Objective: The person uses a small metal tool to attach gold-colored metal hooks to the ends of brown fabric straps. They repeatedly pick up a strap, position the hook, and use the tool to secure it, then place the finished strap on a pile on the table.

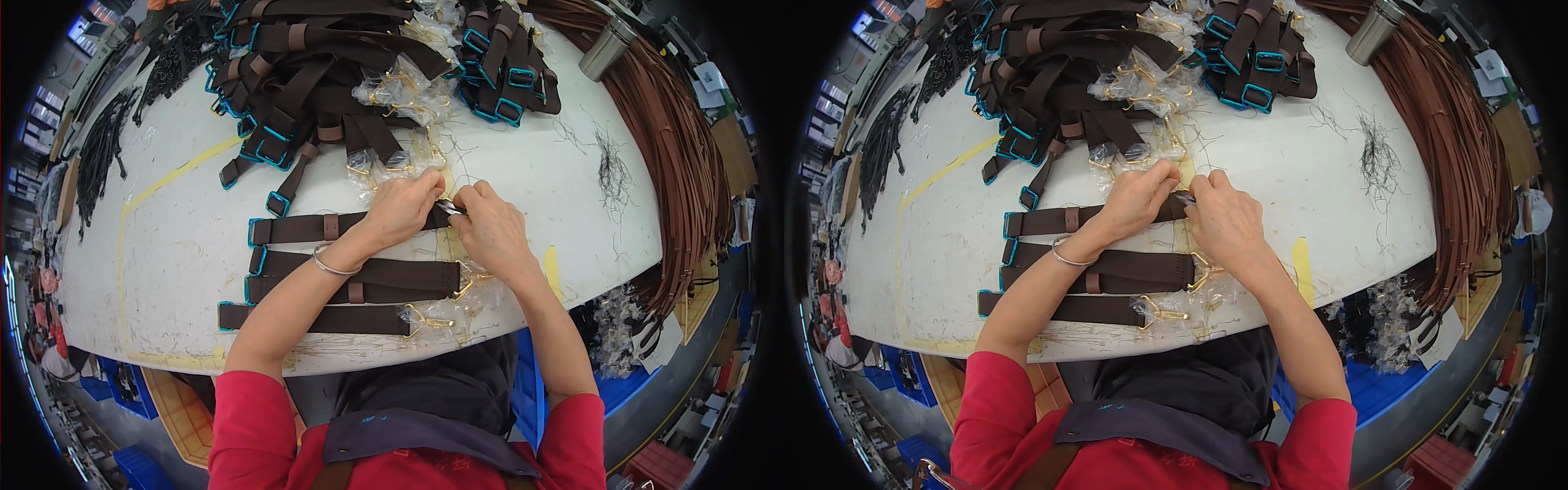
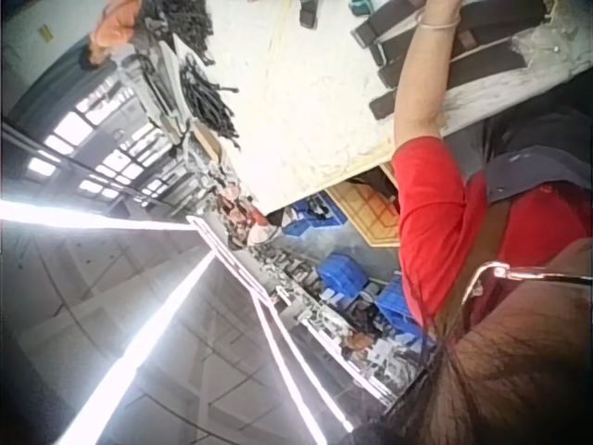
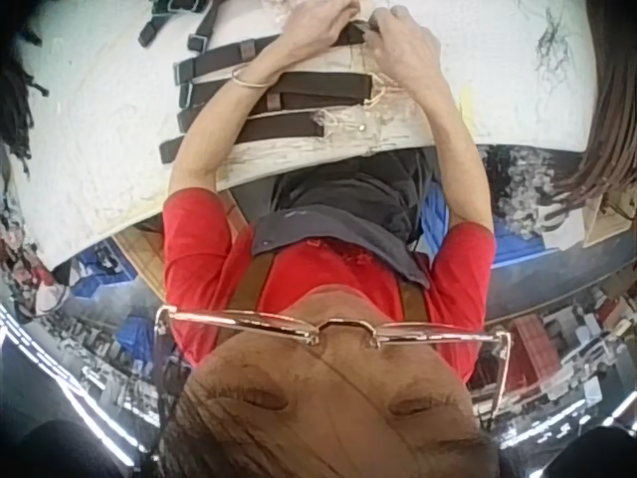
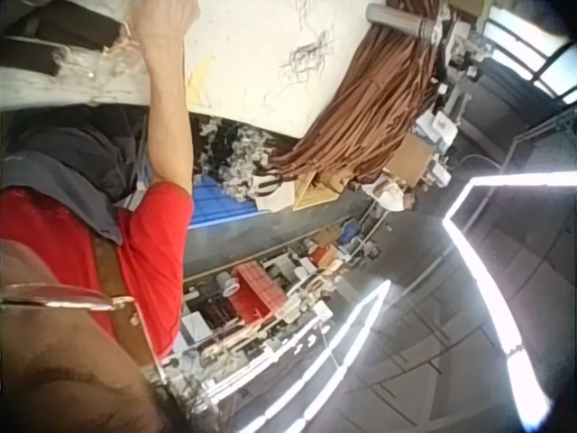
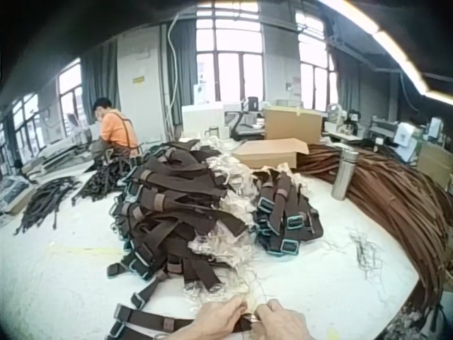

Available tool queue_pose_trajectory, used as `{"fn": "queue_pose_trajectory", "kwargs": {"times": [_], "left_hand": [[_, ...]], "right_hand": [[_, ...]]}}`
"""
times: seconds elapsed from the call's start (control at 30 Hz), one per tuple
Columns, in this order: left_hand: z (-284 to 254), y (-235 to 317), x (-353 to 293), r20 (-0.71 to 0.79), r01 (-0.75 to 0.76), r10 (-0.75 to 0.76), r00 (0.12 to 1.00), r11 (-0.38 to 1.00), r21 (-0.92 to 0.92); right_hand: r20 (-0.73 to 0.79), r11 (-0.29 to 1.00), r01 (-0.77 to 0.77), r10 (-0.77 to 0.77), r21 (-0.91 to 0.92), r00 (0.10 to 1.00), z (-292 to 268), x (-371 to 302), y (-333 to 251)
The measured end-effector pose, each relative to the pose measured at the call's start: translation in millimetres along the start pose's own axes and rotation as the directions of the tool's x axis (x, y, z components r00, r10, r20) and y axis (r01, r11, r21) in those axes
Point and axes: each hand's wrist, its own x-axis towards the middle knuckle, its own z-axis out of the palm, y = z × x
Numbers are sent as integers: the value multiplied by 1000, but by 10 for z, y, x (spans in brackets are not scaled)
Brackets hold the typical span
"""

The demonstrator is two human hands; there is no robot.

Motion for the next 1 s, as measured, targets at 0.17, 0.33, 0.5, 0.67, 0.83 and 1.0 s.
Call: {"fn": "queue_pose_trajectory", "kwargs": {"times": [0.17, 0.33, 0.5, 0.67, 0.83, 1.0], "left_hand": [[8, -6, 0, -1, -2, 2, 1000, 1000, 1], [8, -21, -19, -4, -6, 6, 1000, 1000, 5], [10, -6, -7, -3, -10, 10, 1000, 1000, 0], [4, 2, -11, -7, -4, 4, 1000, 1000, 3], [27, -29, -23, -29, -19, 18, 999, 1000, -15], [35, -30, -28, -40, -34, 33, 999, 999, -22]], "right_hand": [[10, 999, -32, 32, 40, 999, -16, 10, 1], [33, 996, -48, 46, 77, 998, -16, 21, 6], [23, 998, -20, 19, 64, 1000, -8, 24, 29], [13, 997, 15, -16, 79, 1000, -1, 16, 39], [-4, 993, 25, -24, 118, 1000, 27, -11, 47], [5, 992, 65, -66, 106, 998, 19, 6, 79]]}}
